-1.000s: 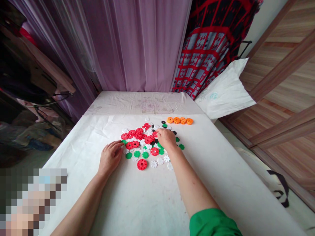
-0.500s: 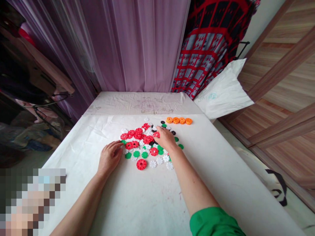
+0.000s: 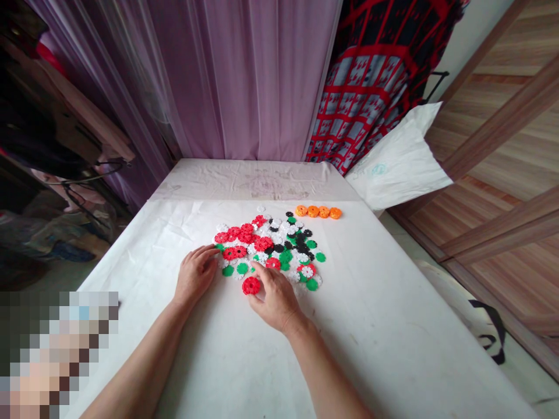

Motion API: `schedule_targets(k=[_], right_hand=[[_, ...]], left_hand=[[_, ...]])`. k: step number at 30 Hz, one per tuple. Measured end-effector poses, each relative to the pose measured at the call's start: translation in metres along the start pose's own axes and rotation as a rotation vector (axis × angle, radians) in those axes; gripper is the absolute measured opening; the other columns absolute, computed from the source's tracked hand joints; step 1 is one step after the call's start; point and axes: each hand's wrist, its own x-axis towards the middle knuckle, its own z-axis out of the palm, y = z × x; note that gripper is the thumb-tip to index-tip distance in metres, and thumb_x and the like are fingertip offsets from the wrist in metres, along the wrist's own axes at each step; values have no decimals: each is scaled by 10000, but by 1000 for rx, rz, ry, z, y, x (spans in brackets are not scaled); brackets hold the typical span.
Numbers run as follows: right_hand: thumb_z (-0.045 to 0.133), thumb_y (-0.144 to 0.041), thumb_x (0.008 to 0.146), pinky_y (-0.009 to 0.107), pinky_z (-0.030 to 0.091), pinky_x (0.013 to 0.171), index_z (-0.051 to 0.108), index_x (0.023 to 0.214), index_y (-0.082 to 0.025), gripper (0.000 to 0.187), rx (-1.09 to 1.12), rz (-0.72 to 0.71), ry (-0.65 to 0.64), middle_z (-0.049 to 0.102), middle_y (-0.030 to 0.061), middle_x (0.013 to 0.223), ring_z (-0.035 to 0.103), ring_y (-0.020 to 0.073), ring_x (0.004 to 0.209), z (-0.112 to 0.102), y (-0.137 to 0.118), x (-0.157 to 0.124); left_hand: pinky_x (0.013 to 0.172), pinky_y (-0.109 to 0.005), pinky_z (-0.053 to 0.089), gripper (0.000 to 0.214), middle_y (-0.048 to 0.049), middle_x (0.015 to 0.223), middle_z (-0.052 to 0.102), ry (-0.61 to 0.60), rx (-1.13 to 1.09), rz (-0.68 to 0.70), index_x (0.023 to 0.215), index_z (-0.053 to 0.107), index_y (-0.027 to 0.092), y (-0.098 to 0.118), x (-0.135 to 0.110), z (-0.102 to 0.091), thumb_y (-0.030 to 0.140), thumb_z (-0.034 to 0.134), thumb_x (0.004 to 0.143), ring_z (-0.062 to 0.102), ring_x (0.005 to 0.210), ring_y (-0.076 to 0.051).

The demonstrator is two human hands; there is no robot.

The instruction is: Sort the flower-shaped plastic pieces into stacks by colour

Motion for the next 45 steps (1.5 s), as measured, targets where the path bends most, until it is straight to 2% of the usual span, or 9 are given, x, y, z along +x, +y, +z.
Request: schedule_targets(k=[8, 24, 28, 32, 37, 45], right_hand=[[619, -138, 769, 383, 537, 897, 487, 1399, -239, 652, -47, -1, -37, 720, 63, 1052, 661, 227, 974, 0, -6, 5], [614, -125, 761, 384, 542, 921, 480, 1410, -235, 672, -2, -5, -14, 713, 66, 1104, 661, 226, 1010, 5, -4, 3], [594, -191, 825, 381, 538, 917, 543, 1342, -223, 520, -21, -9, 36, 712, 81, 1123, 660, 227, 1017, 2, 7, 5], [544, -178, 856, 402, 529, 892, 651, 1178, -182, 339, -185, 74, 119, 730, 103, 1081, 654, 250, 998, -6, 31, 11], [610, -207, 820, 396, 511, 917, 667, 1162, -173, 349, -277, 141, 115, 721, 109, 1130, 634, 257, 1032, -9, 47, 14], [623, -232, 823, 390, 489, 931, 639, 1206, -179, 387, -318, 164, 88, 713, 100, 1139, 619, 260, 1035, -8, 46, 19]], left_hand=[[1045, -472, 448, 301, -58, 1235, 702, 1, -5, -8, 1079, 716, 259, 0, 0, 0, 233, 488, 884, 616, 1169, -253], [1040, -471, 447, 293, -66, 1241, 699, -4, 10, 5, 1081, 708, 246, 0, 0, 0, 249, 487, 889, 617, 1166, -257], [1044, -461, 446, 291, -49, 1238, 701, -2, 2, -5, 1069, 710, 265, 1, 0, -1, 241, 482, 888, 614, 1173, -249], [1041, -460, 448, 289, -56, 1236, 701, -5, 1, -2, 1074, 709, 256, 1, 0, 0, 244, 488, 887, 611, 1178, -252], [1035, -465, 451, 289, -54, 1242, 700, -9, -1, -4, 1076, 710, 260, 0, 0, 0, 245, 490, 890, 611, 1174, -254], [1041, -471, 446, 290, -66, 1235, 703, -5, 31, 7, 1075, 711, 246, -2, 0, 1, 253, 486, 891, 611, 1179, -264]])
